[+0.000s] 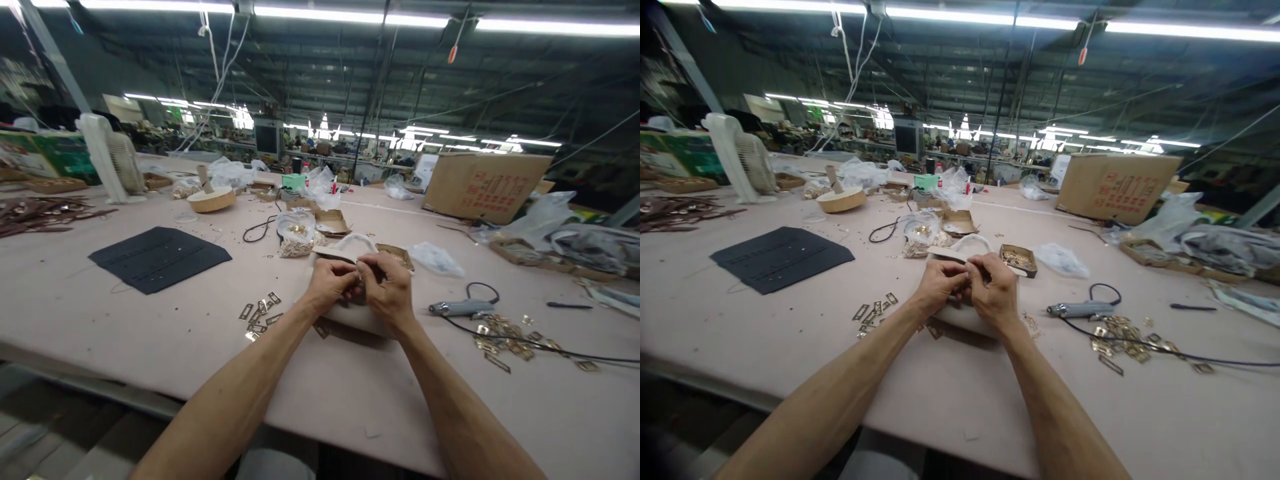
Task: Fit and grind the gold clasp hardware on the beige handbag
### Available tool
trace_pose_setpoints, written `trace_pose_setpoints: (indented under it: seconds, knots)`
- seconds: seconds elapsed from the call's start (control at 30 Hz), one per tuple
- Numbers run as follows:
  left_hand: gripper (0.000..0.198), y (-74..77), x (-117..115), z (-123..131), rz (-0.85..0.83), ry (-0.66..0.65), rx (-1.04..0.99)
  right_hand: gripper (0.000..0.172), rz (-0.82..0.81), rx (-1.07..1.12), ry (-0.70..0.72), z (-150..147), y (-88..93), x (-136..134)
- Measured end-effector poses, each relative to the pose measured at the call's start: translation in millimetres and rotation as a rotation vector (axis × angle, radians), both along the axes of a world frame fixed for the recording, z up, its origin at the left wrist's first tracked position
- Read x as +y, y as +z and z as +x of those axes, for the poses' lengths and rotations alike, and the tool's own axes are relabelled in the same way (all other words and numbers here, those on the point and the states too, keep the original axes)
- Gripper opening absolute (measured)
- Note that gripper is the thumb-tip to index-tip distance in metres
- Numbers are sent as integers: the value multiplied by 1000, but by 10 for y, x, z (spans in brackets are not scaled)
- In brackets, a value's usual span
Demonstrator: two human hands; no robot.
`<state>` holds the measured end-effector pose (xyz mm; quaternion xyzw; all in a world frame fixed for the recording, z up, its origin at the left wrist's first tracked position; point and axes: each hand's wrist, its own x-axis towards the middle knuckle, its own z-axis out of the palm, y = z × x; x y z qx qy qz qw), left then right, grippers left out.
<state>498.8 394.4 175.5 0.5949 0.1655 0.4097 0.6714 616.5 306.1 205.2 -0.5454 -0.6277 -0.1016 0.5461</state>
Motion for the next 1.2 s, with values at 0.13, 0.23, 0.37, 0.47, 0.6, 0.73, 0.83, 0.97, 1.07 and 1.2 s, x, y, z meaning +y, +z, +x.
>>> trace_pose_setpoints:
  seconds: [0.13,0.23,0.37,0.47,0.6,0.73,0.83,0.97,1.07,1.2]
  knots:
    - [37,7,-7,6,3,31,25,18,-37,143,49,24,-27,-22]
    - [38,20,-8,3,-15,8,20,21,-46,289,75,59,-56,3]
    - [41,39,-11,-7,-31,-56,-8,25,-47,404,114,93,-107,58]
    - [39,48,-21,-10,-30,-87,-16,27,-43,439,113,113,-142,85]
    - [39,40,-26,-10,-55,-101,-11,24,-40,363,72,148,-164,89]
    - [39,25,-18,-12,-70,-123,5,18,-71,281,33,190,-155,84]
    - [40,14,-9,-13,-71,-137,11,15,-96,260,25,224,-144,85]
    - [42,-3,8,-14,-93,-150,-1,20,-181,363,119,244,-126,79]
    - [43,-23,31,-17,-114,-159,-2,25,-231,443,176,233,-114,66]
    - [46,-49,60,-16,-139,-185,1,24,-213,480,147,196,-107,53]
